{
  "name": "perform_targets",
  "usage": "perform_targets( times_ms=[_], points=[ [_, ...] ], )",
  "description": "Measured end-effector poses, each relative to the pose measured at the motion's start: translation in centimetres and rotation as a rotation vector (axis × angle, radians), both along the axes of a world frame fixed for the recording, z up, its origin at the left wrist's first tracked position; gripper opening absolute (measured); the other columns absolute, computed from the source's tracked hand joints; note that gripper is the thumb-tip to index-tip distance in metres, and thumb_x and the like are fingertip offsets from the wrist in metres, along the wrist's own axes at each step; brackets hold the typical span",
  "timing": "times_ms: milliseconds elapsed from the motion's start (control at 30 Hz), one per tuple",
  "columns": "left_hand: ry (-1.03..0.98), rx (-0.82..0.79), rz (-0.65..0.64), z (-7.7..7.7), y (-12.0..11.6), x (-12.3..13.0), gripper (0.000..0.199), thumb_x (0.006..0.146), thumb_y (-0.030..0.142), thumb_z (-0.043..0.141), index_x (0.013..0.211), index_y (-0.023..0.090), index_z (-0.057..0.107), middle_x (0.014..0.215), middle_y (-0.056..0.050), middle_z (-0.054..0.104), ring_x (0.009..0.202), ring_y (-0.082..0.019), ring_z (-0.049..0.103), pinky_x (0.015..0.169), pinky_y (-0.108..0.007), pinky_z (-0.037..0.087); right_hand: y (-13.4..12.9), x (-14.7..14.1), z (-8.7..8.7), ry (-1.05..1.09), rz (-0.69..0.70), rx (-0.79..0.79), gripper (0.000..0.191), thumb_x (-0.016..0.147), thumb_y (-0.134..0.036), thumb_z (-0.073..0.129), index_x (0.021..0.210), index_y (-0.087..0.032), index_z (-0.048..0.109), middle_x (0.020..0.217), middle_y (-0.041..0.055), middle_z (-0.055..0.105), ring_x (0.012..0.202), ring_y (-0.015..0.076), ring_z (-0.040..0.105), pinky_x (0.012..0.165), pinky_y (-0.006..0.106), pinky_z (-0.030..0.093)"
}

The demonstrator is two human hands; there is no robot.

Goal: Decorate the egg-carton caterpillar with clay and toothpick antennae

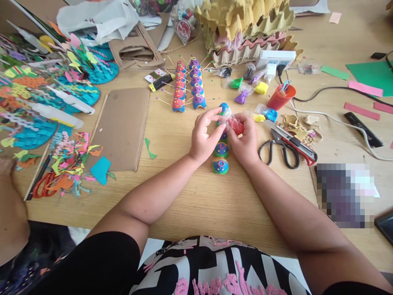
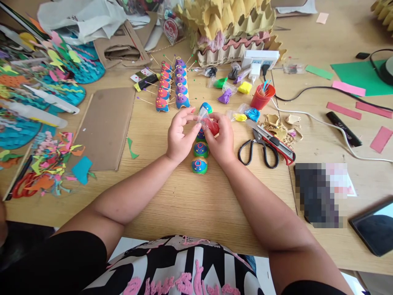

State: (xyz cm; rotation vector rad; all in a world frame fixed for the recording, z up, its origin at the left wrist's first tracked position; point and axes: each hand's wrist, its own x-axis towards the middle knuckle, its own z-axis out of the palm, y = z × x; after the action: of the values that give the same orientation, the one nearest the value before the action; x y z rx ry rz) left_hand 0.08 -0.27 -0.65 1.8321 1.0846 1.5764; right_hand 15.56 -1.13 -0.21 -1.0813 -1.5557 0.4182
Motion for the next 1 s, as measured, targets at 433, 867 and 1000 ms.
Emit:
perform_targets(
  times_ms=[433, 867, 1000],
  points=[
    [-0.021, -0.020, -0.104, -0.38, 0.09, 0.32, 0.047, 0.099, 0.059, 0.061, 0.134, 0.028, 0.055, 0.135, -0.010, 0.068, 0.121, -0.022, 0.074, 0.111, -0.039, 0.057, 0.16, -0.10, -0.17, 0.054, 0.061, -0.050, 0.029, 0.094, -0.049, 0.070, 0.110, -0.027, 0.061, 0.102, 0.0065, 0.067, 0.097, 0.0233, 0.065, 0.094, 0.048, 0.060],
    [-0.043, -0.067, -0.207, 0.05, 0.11, 0.29, 0.048, 0.099, 0.060, 0.061, 0.136, 0.032, 0.053, 0.135, -0.007, 0.068, 0.121, -0.021, 0.073, 0.109, -0.038, 0.057, -0.21, 0.00, 0.18, 0.061, 0.091, -0.049, 0.033, 0.093, -0.049, 0.070, 0.116, -0.028, 0.058, 0.105, 0.0059, 0.065, 0.099, 0.0228, 0.065, 0.095, 0.048, 0.060],
    [-0.012, -0.111, -0.203, -0.07, -0.03, 0.23, 0.059, 0.099, 0.068, 0.055, 0.146, 0.034, 0.048, 0.144, -0.008, 0.064, 0.132, -0.024, 0.067, 0.113, -0.040, 0.054, -0.24, 0.14, 0.08, 0.115, 0.148, -0.054, 0.043, 0.094, -0.058, 0.066, 0.124, -0.029, 0.055, 0.107, 0.0057, 0.064, 0.098, 0.0218, 0.064, 0.090, 0.045, 0.061]
  ],
)
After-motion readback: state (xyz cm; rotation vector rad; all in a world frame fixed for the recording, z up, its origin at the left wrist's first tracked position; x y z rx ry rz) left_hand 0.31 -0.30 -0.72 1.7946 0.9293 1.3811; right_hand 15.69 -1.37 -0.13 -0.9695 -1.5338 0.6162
